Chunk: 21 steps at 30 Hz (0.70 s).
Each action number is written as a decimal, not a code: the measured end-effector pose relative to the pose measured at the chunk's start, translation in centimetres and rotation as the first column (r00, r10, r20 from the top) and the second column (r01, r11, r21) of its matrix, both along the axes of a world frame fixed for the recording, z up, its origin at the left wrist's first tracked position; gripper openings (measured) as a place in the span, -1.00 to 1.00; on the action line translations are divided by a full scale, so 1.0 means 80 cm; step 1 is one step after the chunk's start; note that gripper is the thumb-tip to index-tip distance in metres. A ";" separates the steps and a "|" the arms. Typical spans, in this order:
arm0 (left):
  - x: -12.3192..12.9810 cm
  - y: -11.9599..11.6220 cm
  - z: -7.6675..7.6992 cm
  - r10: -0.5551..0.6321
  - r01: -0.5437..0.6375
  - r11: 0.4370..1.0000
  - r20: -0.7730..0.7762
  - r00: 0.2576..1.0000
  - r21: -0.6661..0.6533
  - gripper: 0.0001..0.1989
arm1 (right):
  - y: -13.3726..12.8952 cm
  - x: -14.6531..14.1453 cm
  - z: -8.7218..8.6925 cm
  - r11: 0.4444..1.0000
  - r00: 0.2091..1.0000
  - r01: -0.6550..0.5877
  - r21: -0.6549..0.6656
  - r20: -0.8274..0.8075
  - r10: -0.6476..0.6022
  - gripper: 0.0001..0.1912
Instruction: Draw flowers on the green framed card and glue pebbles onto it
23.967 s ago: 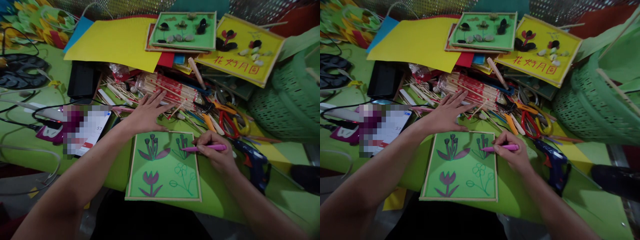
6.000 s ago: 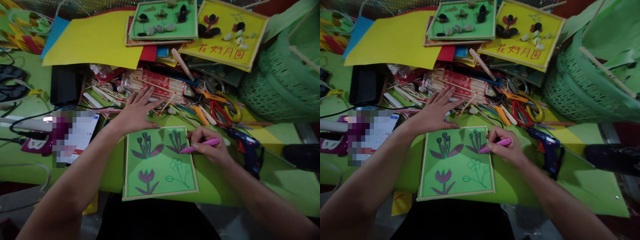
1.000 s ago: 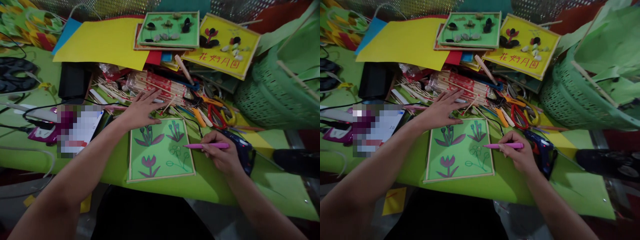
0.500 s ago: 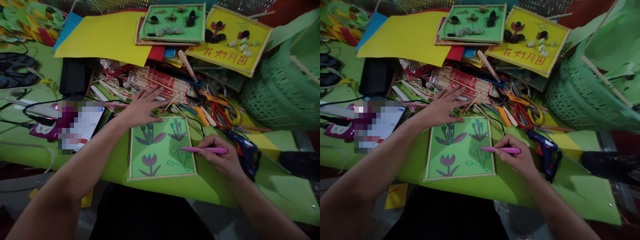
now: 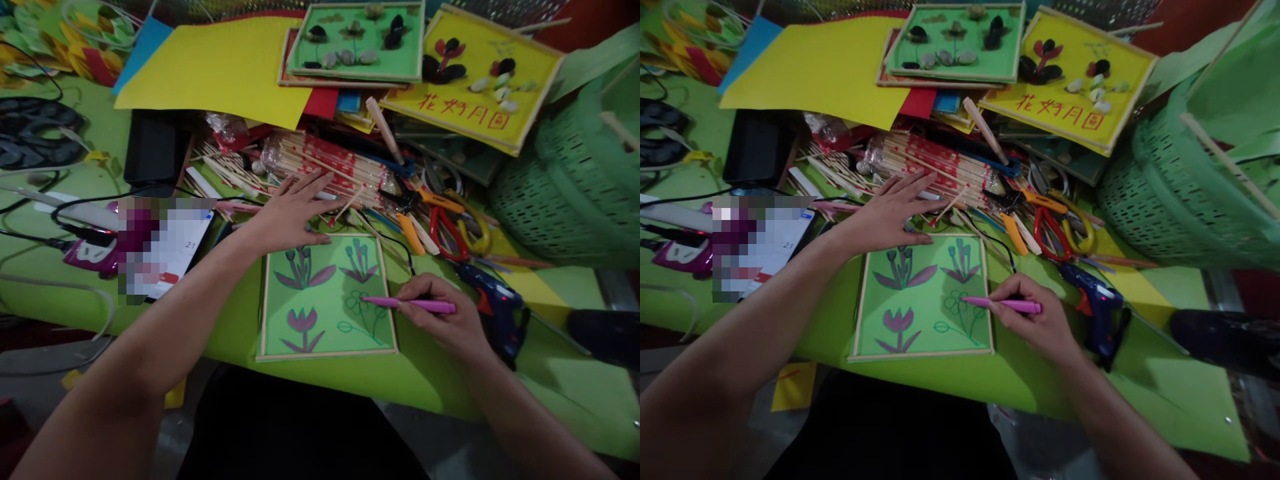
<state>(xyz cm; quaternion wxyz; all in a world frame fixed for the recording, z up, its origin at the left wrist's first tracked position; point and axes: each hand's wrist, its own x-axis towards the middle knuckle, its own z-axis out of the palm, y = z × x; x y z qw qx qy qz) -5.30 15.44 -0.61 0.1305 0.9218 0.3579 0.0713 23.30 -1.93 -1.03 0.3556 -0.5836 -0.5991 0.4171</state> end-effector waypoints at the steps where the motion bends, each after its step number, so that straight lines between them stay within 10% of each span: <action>1: 0.000 0.000 0.000 -0.004 0.004 1.000 0.005 1.000 0.001 -0.25 | 0.000 0.001 0.000 1.000 1.000 0.000 0.003 0.001 0.000 -0.80; 21: 0.001 0.000 0.002 -0.002 0.002 1.000 -0.013 1.000 -0.010 -0.25 | -0.001 0.003 -0.004 0.999 0.999 0.025 0.021 0.025 -0.026 -0.84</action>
